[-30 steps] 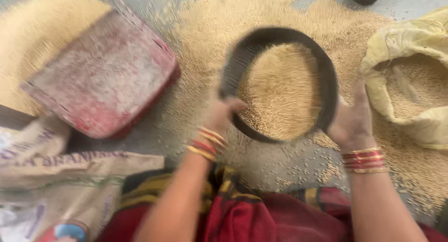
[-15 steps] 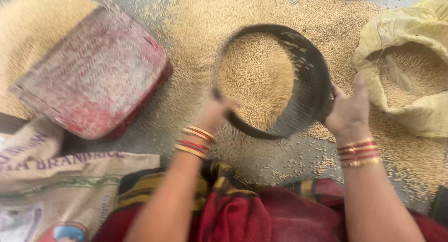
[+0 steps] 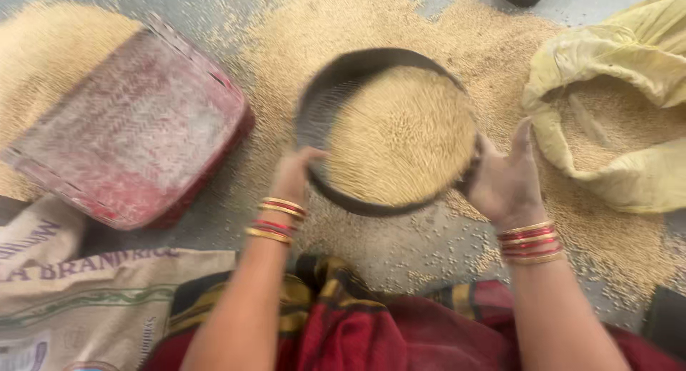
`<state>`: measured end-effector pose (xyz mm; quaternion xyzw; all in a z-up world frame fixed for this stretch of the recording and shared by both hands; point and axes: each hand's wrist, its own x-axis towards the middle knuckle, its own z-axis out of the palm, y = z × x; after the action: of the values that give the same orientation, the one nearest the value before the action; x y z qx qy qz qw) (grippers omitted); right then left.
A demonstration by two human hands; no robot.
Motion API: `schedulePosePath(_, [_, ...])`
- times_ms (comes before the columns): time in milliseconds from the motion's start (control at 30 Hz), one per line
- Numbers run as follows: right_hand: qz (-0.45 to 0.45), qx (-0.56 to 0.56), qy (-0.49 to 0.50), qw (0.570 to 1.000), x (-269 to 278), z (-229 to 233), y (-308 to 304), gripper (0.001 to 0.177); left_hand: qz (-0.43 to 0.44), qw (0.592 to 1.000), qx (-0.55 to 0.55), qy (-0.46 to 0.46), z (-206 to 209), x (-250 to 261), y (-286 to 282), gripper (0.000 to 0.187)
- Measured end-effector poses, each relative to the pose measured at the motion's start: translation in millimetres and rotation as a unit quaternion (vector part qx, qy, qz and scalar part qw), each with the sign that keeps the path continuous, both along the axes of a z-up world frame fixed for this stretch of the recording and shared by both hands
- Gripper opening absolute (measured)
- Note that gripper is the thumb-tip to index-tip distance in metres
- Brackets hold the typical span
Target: The person sifts grains using a handheld sieve and a winnowing tray, pouring the grains between them and shaking them to separate debris while sitting on the floor.
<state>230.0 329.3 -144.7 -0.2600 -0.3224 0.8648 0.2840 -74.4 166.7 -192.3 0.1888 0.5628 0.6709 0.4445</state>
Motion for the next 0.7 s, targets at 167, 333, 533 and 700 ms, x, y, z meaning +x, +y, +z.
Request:
schedulePosePath(167, [-0.095, -0.005, -0.052, 0.994, -5, 8, 5, 0.110, -0.075, 0.913, -0.266, 0.301, 19, 33, 3, 0.064])
schedulePosePath(333, [0.006, 0.058, -0.017, 0.998, 0, 20, -2, 0.112, -0.037, 0.986, 0.029, -0.163, 12, -13, -4, 0.050])
schedulePosePath(533, [-0.095, 0.097, -0.062, 0.989, -11, 22, 0, 0.104, 0.011, 0.985, 0.101, 0.140, -32, 45, 16, 0.079])
schedulePosePath(700, [-0.048, 0.032, -0.049, 0.997, 11, 17, 9, 0.092, -0.086, 0.972, 0.013, 0.216, -53, -13, -5, 0.034])
